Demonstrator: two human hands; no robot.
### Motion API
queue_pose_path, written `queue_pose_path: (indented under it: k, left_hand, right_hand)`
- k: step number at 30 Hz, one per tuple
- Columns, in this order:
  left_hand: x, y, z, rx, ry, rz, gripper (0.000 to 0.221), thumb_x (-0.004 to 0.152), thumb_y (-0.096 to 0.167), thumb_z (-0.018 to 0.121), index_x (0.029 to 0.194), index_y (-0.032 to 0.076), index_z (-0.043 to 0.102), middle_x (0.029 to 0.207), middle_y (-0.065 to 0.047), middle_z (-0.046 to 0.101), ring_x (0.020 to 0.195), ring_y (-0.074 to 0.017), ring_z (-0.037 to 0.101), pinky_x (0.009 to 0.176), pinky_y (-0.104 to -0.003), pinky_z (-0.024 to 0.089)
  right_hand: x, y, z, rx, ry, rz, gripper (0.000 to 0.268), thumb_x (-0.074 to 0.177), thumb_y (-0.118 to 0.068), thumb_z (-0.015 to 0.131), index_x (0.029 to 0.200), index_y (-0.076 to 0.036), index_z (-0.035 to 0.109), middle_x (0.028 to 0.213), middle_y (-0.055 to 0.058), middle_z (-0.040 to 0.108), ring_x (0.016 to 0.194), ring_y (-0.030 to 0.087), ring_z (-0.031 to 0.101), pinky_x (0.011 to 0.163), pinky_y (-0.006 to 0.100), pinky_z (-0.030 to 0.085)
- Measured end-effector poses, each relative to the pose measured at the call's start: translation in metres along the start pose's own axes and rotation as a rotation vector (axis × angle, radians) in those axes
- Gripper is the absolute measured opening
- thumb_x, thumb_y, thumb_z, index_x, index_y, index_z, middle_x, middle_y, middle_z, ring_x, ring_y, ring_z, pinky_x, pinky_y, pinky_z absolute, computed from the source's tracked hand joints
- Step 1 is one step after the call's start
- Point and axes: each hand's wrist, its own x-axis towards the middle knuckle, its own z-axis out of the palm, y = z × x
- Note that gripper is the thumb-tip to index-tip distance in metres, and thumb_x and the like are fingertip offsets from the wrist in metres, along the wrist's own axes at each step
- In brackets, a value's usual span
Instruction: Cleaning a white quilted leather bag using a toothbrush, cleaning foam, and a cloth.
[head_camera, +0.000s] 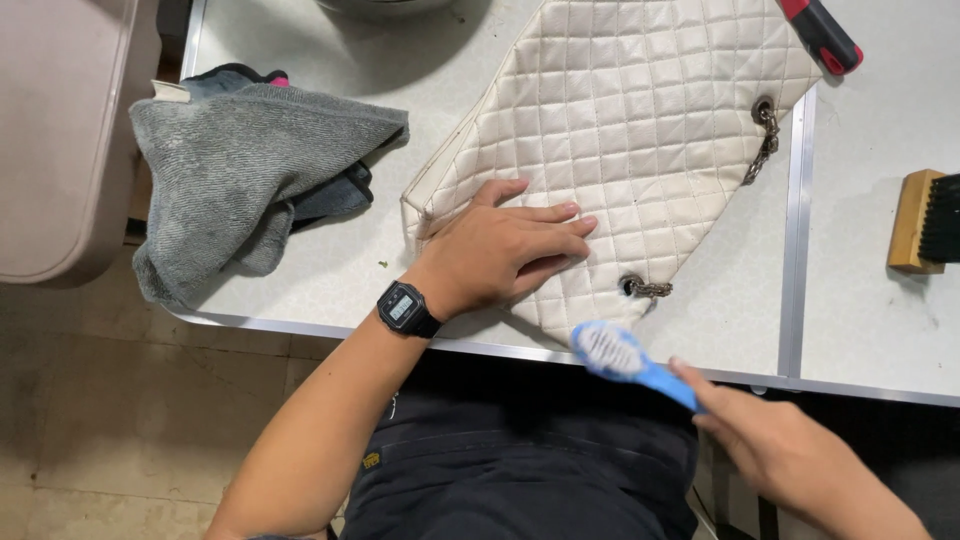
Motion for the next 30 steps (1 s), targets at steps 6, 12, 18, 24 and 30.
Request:
queue_pose_path:
  k: [6,12,18,24,30]
  left_hand:
    - [-0.001,0.0,-0.001,-0.009,0.008,-0.005,0.015,0.107,0.028,0.054,0.114,0.025,0.066,0.134,0.008,0.071,0.131,-0.0146,0.063,0.112,-0.054,0.03]
    - [0.001,0.001,-0.002,-0.027,0.012,-0.007,0.017,0.106,0.028,0.055,0.115,0.023,0.069,0.132,0.007,0.071,0.13,-0.0147,0.063,0.112,-0.054,0.03]
    - [0.001,0.001,-0.004,-0.01,0.024,-0.002,0.015,0.107,0.028,0.053,0.113,0.024,0.067,0.131,0.007,0.072,0.13,-0.0153,0.064,0.112,-0.055,0.03]
    - [0.0,0.001,-0.003,0.067,0.025,0.004,0.028,0.106,0.029,0.058,0.133,0.02,0.063,0.146,-0.004,0.058,0.125,-0.0185,0.064,0.111,-0.051,0.037]
    - [0.0,-0.001,0.001,0.096,0.028,0.038,0.024,0.106,0.026,0.057,0.128,0.022,0.066,0.149,-0.007,0.058,0.138,-0.0244,0.057,0.111,-0.053,0.034]
  right_hand:
    - [-0.006,0.0,0.002,-0.058,0.009,0.08,0.073,0.092,-0.033,0.06,0.16,-0.042,0.035,0.082,-0.006,0.073,0.057,0.017,0.067,0.064,0.026,0.058]
    - [-0.014,0.014,0.014,0.061,0.034,0.055,0.073,0.089,-0.03,0.063,0.157,-0.038,0.038,0.101,-0.01,0.086,0.06,0.014,0.08,0.07,0.031,0.062]
    - [-0.014,0.022,0.026,0.162,0.077,-0.152,0.07,0.09,-0.025,0.062,0.157,-0.023,0.042,0.139,-0.003,0.072,0.087,0.007,0.084,0.087,0.019,0.055]
    - [-0.018,0.027,0.039,0.166,0.05,-0.007,0.074,0.09,-0.026,0.063,0.159,-0.031,0.037,0.122,-0.005,0.08,0.084,0.011,0.085,0.083,0.021,0.057]
    - [-0.02,0.015,0.035,0.254,0.099,-0.237,0.072,0.09,-0.015,0.062,0.158,-0.016,0.037,0.132,-0.005,0.075,0.073,0.003,0.08,0.078,0.015,0.053]
